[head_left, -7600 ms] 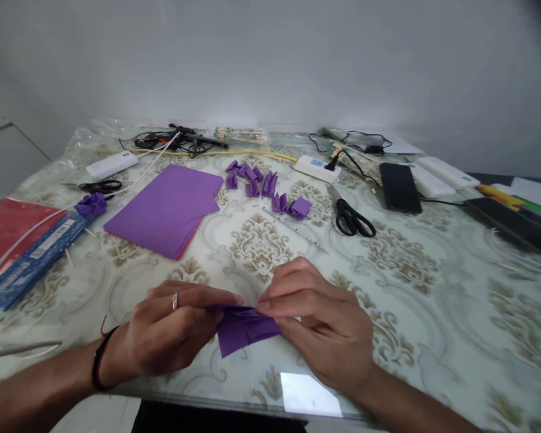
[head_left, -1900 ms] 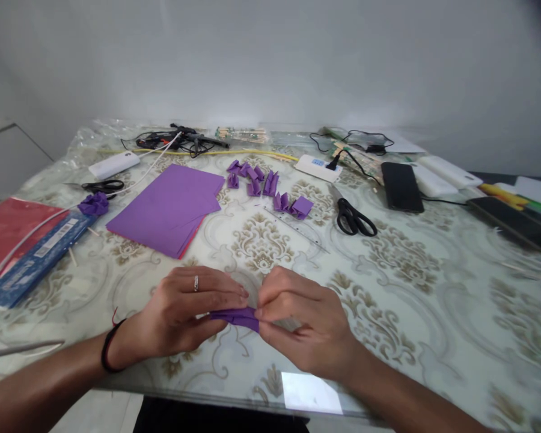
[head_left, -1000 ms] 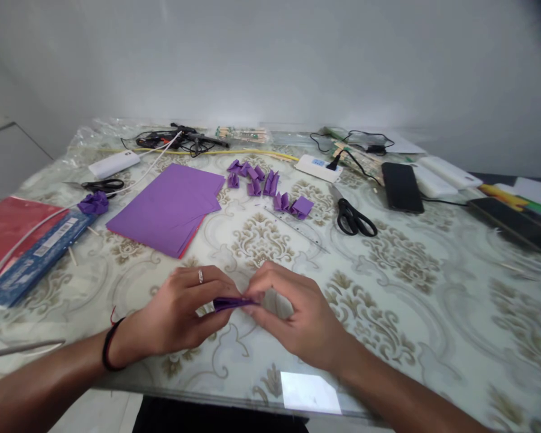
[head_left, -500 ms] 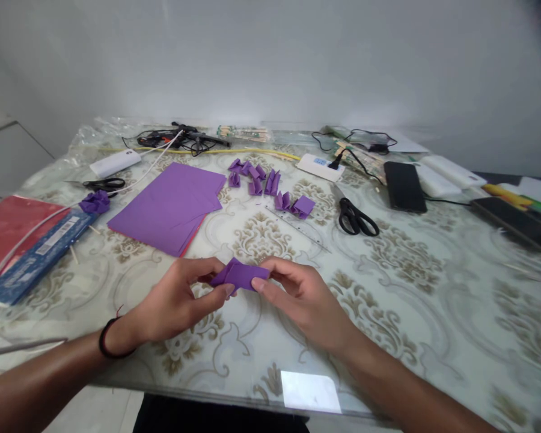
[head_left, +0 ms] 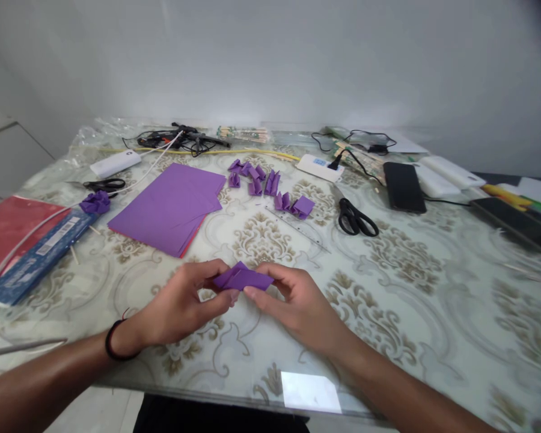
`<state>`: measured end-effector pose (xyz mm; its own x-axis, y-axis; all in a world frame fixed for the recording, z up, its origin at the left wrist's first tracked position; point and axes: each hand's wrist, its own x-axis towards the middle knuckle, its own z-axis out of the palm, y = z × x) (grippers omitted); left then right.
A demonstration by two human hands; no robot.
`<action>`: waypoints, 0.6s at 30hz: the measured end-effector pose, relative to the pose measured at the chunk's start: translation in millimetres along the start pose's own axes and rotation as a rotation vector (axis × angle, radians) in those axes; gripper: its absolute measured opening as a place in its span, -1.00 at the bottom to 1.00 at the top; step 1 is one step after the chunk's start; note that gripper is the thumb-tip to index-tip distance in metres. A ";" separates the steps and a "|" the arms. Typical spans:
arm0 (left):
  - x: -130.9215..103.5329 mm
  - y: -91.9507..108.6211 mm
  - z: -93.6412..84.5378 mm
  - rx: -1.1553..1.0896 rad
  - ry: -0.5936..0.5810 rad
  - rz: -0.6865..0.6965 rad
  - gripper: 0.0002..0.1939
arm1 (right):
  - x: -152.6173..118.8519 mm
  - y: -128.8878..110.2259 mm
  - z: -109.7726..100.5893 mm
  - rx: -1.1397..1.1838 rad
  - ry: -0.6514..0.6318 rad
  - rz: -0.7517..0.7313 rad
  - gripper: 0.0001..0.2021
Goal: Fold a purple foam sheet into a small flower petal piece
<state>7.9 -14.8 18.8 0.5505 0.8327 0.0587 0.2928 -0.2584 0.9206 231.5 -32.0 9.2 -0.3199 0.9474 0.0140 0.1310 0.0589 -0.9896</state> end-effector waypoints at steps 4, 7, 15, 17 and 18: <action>1.0 3.2 1.1 -0.016 -0.040 -0.023 -0.89 | 0.0 -2.9 1.8 0.019 -0.042 0.019 -0.87; 0.7 4.0 3.2 -0.042 -0.066 -0.025 -0.91 | 0.4 -3.4 2.4 0.055 -0.080 0.032 -0.93; -1.1 1.5 7.7 -0.111 -0.021 -0.071 -0.93 | 2.9 4.5 3.7 0.263 -0.048 0.149 -0.79; -2.2 -0.4 7.9 -0.120 0.004 -0.052 -0.92 | 3.3 8.4 3.7 0.347 -0.039 0.173 -0.74; -2.8 -1.6 8.0 -0.122 0.020 -0.043 -0.91 | 3.3 10.0 3.6 0.378 -0.033 0.176 -0.74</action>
<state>12.2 -20.5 14.1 0.5237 0.8516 0.0243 0.2182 -0.1616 0.9624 228.4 -29.5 -1.1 -0.3536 0.9218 -0.1590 -0.1654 -0.2289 -0.9593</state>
